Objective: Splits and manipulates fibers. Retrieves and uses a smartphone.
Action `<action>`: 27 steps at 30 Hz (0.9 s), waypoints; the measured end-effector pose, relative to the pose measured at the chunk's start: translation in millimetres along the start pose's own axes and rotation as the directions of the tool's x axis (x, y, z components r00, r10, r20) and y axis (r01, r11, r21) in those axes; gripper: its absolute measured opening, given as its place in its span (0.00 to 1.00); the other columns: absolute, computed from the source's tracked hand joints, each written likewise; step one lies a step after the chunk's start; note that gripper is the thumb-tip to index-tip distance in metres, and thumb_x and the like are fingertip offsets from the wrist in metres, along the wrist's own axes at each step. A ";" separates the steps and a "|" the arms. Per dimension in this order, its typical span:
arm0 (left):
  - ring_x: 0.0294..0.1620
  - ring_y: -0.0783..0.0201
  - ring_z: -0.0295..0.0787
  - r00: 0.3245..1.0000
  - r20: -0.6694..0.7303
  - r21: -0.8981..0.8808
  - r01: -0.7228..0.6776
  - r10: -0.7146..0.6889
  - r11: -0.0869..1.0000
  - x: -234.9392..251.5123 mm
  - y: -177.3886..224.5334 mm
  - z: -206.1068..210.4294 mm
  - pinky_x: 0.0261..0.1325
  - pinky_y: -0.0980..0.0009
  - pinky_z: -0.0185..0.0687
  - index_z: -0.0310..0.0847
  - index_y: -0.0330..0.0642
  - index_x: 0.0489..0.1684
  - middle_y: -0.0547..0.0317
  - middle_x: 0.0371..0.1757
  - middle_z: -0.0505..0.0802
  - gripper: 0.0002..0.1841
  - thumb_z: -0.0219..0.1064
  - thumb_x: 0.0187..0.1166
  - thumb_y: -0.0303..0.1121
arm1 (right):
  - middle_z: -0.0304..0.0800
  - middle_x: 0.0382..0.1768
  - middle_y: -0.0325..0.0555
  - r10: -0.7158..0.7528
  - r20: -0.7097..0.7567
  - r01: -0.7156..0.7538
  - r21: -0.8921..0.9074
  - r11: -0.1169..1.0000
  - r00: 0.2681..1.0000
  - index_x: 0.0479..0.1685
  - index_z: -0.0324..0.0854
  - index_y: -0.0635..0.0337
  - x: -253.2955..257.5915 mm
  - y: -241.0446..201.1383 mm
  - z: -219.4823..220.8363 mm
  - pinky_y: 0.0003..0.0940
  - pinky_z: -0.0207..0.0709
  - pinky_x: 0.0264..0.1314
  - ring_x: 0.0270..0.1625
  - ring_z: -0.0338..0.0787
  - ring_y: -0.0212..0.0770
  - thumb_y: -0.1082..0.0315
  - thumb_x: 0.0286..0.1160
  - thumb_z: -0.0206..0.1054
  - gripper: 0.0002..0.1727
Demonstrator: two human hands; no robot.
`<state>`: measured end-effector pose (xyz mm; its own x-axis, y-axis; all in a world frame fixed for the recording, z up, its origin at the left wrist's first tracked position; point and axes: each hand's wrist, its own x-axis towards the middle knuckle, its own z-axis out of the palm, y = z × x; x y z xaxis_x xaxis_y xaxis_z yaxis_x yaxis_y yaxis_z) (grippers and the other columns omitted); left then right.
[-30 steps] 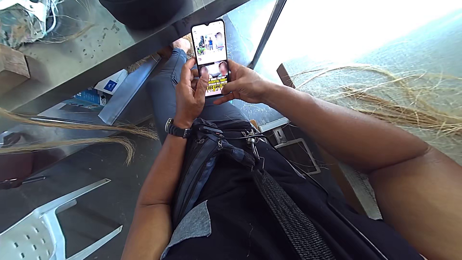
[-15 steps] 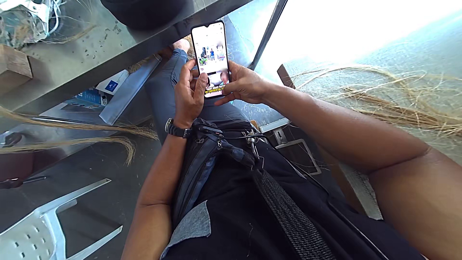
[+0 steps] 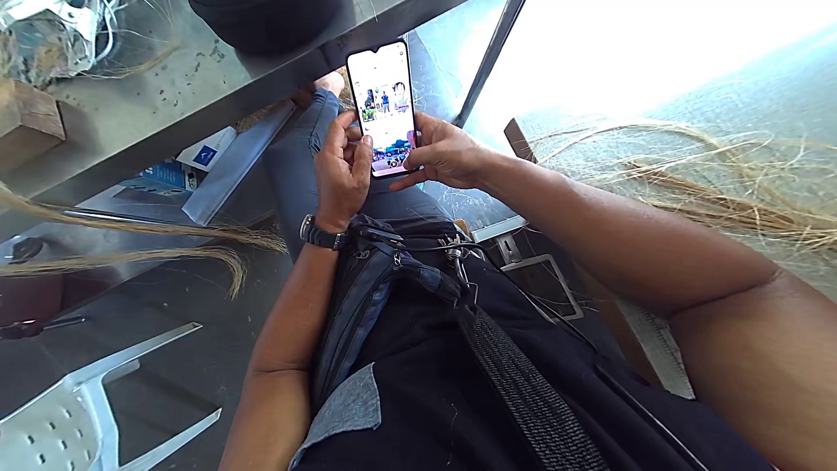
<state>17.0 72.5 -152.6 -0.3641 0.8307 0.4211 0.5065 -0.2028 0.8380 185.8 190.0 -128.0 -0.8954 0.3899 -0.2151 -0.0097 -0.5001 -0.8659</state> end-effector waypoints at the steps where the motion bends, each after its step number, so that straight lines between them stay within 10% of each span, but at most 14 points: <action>1: 0.41 0.68 0.92 1.000 -0.001 -0.002 0.000 0.000 1.000 -0.1 -0.3 -0.1 0.46 0.69 0.92 0.69 0.29 0.76 0.53 0.51 0.93 0.22 0.56 0.87 0.29 | 0.82 0.68 0.58 -0.004 0.005 0.004 -0.003 1.000 1.000 0.83 0.56 0.54 0.1 -0.2 0.2 0.60 0.92 0.52 0.64 0.91 0.58 0.93 0.68 0.54 0.40; 27: 0.46 0.64 0.94 1.000 -0.001 -0.061 -0.026 0.026 0.998 -1.1 -4.8 2.3 0.50 0.65 0.93 0.69 0.27 0.76 0.51 0.53 0.93 0.22 0.57 0.86 0.28 | 0.83 0.66 0.57 -0.009 0.000 0.009 -0.036 0.999 1.000 0.81 0.58 0.55 -1.3 -0.6 -1.1 0.60 0.92 0.50 0.63 0.91 0.57 0.89 0.72 0.55 0.35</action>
<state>16.8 73.7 -157.9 -0.3513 0.8248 0.4431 0.4671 -0.2558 0.8464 187.5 190.6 -127.7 -0.8954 0.3940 -0.2072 -0.0018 -0.4685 -0.8834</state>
